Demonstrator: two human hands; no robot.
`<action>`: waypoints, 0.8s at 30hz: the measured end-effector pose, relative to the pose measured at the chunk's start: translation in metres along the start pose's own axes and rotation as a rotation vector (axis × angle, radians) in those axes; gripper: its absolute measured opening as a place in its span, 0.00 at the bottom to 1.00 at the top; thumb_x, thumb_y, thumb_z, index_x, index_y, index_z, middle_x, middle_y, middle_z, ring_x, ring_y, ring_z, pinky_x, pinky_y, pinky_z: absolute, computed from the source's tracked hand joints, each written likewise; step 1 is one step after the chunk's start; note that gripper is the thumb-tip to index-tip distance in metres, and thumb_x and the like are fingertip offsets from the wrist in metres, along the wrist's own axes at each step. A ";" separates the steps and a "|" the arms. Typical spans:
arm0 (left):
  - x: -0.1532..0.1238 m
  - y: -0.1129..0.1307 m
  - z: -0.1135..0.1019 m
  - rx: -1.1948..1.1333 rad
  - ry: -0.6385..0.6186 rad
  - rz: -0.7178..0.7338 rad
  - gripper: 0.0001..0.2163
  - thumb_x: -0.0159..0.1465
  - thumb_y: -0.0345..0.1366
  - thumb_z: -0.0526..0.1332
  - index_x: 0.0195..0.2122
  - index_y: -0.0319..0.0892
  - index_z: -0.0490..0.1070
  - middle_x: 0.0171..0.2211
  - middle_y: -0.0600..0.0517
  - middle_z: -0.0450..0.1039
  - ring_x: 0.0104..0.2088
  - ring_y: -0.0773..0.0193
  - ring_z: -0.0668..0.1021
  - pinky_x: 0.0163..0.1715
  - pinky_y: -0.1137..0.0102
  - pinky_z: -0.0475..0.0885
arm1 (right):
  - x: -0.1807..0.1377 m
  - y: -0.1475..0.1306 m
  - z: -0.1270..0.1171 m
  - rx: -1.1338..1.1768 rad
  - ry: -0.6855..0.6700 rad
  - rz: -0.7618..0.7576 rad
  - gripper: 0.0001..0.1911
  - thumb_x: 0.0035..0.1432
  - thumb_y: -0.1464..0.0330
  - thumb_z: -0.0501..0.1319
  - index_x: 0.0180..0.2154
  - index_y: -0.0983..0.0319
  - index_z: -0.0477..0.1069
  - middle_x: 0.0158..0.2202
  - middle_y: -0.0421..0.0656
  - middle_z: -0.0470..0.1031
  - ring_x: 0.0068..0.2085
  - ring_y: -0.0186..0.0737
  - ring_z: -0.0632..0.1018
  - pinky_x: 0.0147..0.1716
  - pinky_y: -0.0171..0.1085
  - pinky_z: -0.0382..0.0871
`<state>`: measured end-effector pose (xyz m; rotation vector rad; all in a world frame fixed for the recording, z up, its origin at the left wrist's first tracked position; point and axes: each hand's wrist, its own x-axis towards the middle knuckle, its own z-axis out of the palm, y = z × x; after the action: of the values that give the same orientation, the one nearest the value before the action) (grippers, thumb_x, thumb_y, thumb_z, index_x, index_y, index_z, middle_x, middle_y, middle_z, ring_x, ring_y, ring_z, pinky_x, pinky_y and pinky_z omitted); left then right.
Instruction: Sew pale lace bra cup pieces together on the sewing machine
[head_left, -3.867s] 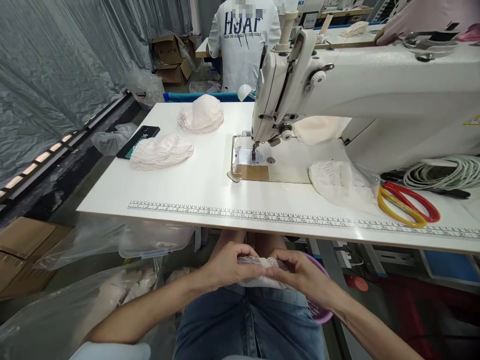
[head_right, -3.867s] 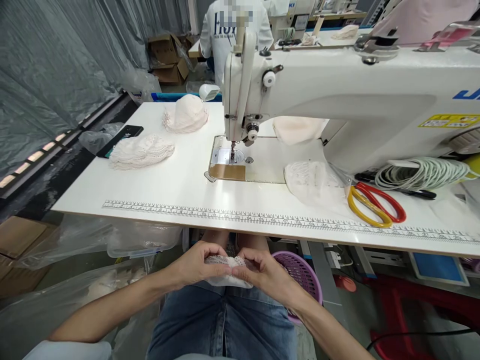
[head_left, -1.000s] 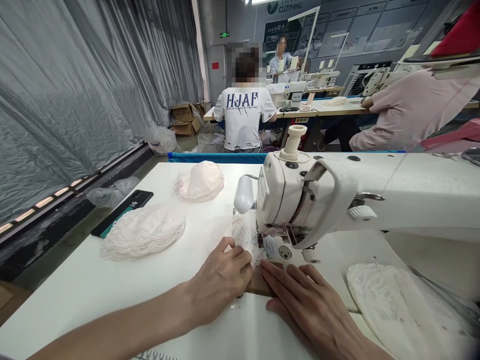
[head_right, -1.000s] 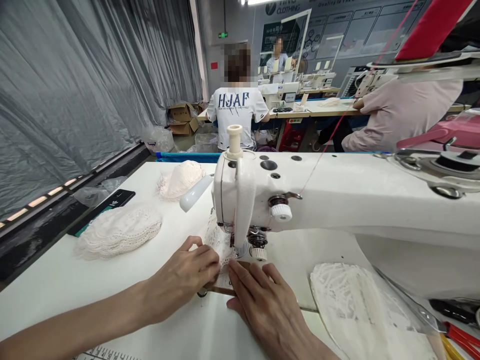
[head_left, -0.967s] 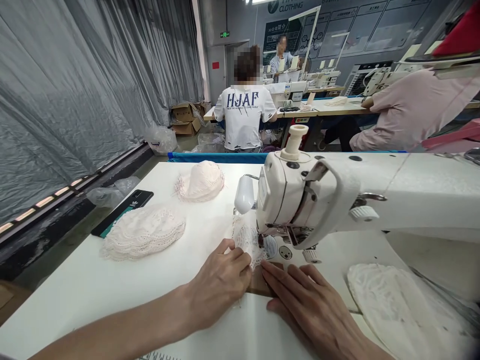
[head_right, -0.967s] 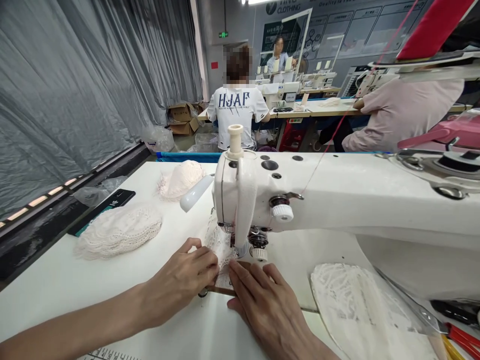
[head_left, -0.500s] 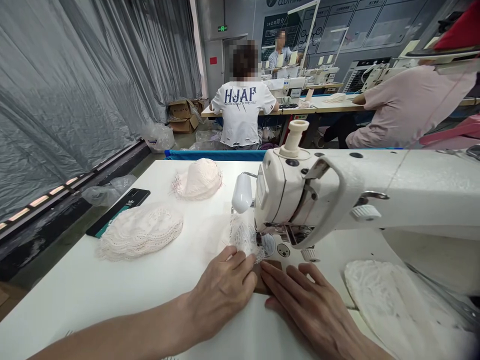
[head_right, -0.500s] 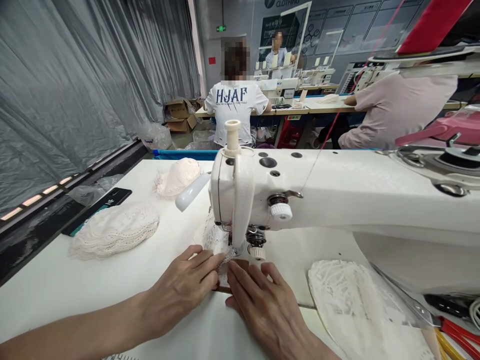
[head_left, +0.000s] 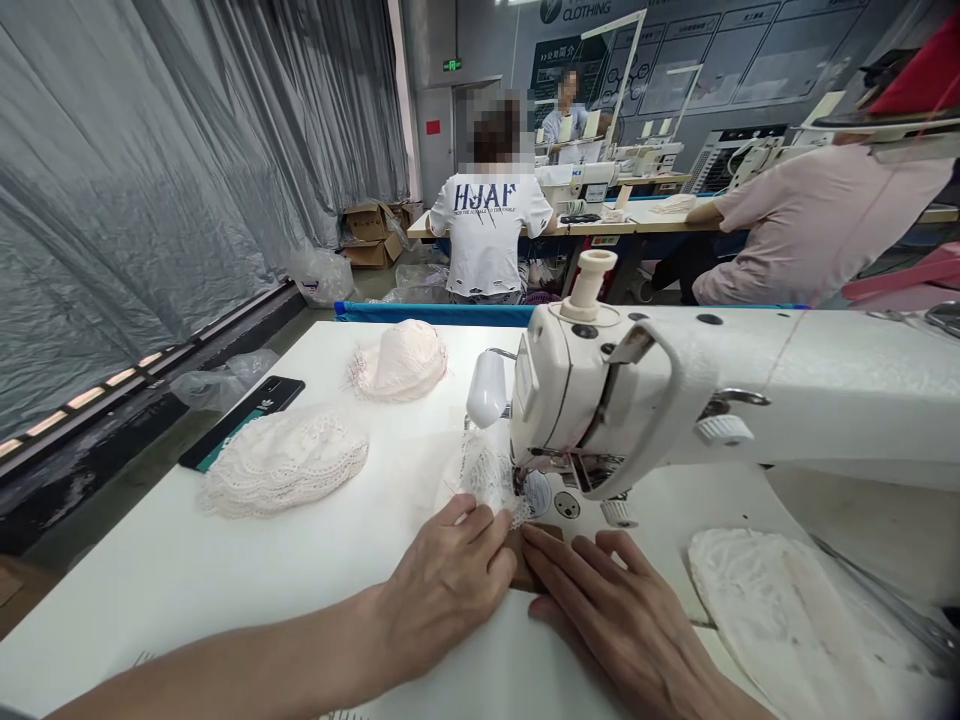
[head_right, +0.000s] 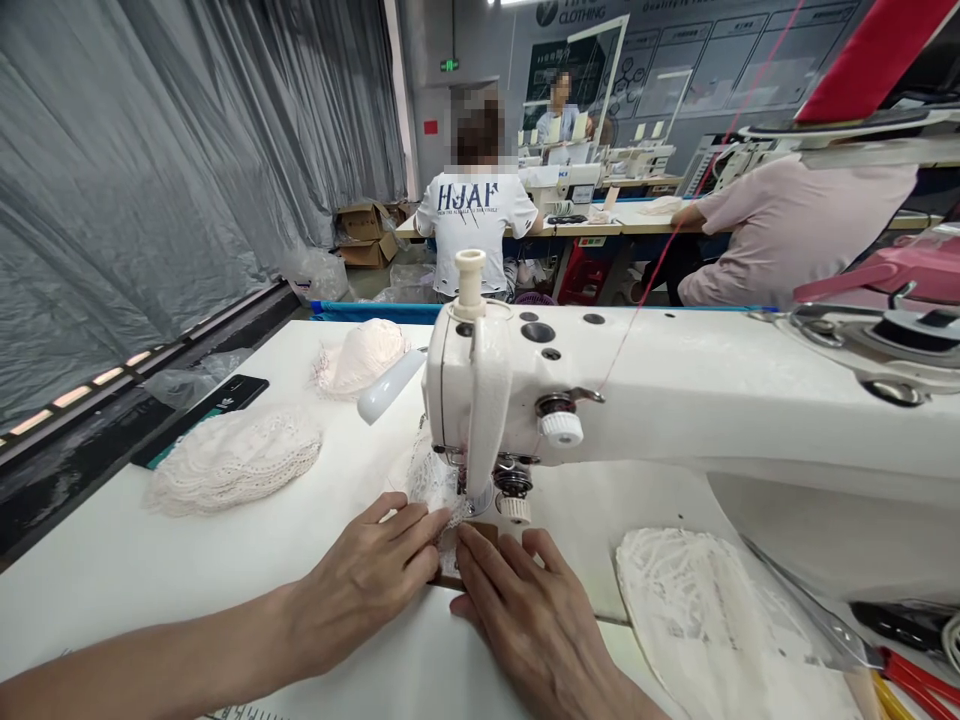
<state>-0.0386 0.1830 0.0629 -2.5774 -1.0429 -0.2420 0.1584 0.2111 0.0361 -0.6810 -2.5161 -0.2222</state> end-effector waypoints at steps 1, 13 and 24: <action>0.000 0.000 0.000 -0.001 -0.006 -0.001 0.05 0.59 0.23 0.54 0.30 0.37 0.66 0.43 0.42 0.70 0.40 0.60 0.73 0.42 0.64 0.67 | 0.000 0.001 0.000 0.002 -0.003 -0.001 0.17 0.68 0.68 0.45 0.45 0.65 0.71 0.46 0.48 0.75 0.36 0.39 0.76 0.37 0.41 0.61; 0.002 -0.009 0.007 -0.022 -0.070 -0.091 0.07 0.65 0.34 0.53 0.35 0.36 0.67 0.51 0.40 0.65 0.47 0.57 0.69 0.46 0.61 0.63 | 0.004 0.006 -0.002 -0.003 -0.061 -0.021 0.20 0.68 0.63 0.44 0.49 0.66 0.69 0.50 0.51 0.73 0.36 0.40 0.76 0.34 0.41 0.63; 0.006 -0.011 0.010 -0.083 -0.092 -0.163 0.09 0.64 0.37 0.55 0.38 0.35 0.67 0.48 0.42 0.66 0.44 0.55 0.70 0.43 0.61 0.64 | 0.005 0.005 -0.001 0.032 -0.035 -0.017 0.18 0.67 0.66 0.46 0.49 0.66 0.68 0.48 0.51 0.74 0.36 0.40 0.77 0.35 0.41 0.62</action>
<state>-0.0421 0.1979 0.0581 -2.6008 -1.3049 -0.2128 0.1575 0.2170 0.0391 -0.6560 -2.5541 -0.1768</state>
